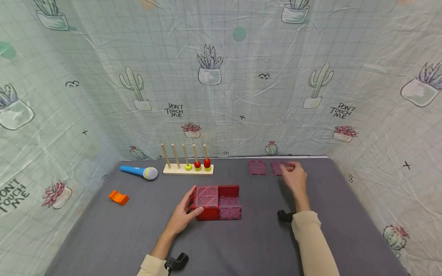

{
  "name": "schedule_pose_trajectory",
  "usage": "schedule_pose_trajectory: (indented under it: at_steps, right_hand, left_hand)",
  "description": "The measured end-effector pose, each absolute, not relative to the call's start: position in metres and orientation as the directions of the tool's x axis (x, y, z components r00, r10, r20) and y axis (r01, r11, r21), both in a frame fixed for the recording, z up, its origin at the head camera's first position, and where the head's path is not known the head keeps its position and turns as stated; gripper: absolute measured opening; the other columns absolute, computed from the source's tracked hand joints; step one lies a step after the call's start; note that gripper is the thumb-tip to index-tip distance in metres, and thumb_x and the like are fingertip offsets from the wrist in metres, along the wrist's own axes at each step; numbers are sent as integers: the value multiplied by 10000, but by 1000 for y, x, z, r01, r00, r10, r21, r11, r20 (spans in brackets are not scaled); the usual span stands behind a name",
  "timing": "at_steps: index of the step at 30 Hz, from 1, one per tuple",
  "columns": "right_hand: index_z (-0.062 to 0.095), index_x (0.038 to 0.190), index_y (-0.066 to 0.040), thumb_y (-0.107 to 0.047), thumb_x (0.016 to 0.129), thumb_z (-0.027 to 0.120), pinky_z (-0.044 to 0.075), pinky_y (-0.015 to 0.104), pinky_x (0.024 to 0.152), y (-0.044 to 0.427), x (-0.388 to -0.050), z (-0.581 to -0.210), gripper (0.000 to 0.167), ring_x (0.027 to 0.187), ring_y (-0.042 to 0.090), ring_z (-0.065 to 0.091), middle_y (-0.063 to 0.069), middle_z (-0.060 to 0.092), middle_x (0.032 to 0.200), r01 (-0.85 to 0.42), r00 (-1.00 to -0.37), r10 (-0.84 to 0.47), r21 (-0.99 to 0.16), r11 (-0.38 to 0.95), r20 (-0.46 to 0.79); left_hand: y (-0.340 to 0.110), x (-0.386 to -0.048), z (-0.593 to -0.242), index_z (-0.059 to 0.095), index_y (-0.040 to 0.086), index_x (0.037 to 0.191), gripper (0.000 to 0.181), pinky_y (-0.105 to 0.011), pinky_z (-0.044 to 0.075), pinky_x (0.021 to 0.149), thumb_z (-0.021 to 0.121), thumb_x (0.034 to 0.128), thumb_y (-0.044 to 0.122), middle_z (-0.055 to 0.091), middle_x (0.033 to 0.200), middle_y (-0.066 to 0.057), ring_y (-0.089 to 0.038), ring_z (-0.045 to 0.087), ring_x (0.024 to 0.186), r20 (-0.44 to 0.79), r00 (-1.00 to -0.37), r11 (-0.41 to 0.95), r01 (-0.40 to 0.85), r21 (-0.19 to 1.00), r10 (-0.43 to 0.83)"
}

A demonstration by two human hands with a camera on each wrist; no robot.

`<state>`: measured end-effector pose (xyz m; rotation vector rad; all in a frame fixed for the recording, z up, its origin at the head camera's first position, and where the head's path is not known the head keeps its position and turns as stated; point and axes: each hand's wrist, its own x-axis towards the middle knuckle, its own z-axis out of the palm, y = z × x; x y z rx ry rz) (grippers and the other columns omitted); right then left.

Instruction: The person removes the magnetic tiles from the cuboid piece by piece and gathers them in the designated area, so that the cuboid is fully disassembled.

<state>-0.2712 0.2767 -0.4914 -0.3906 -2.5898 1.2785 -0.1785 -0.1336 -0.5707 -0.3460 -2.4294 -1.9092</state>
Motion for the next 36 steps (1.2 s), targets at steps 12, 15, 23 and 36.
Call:
schedule_pose_trajectory:
  at_steps: [12,15,23,36]
  right_hand:
    - [582,1304,-15,-383,953,659,510,127,621,250,-245,-485,514,723,-105,540,172,693,1099,-32,-944,239,-786,617,226]
    - [589,1293,-28,-377,950,668,489,135,665,243,-238,-485,495,801,-32,557,153,697,1096,-65,-943,212,-769,636,256]
    - [612,1255,-37,-310,935,701,482,124,710,226,-220,-482,431,873,41,595,130,703,1073,-156,-944,131,-759,632,303]
    - [629,1209,-41,-157,902,741,590,267,769,201,-196,-489,348,934,261,664,140,701,1077,-334,-924,-30,-767,548,381]
  left_hand:
    - [-134,-177,-571,325,261,1573,822,-500,437,1124,753,871,273,437,1566,-55,-296,470,1401,163,-975,221,194,956,153]
    - [-133,-177,-570,326,268,1572,822,-497,438,1124,754,870,263,437,1566,-53,-292,474,1398,162,-975,217,192,957,149]
    - [-133,-177,-569,313,202,1580,819,-525,418,1131,741,882,222,416,1576,-102,-332,452,1410,161,-974,207,193,959,161]
    - [-134,-177,-569,314,274,1577,820,-476,433,1136,746,883,331,429,1568,-31,-267,465,1404,132,-980,249,167,954,152]
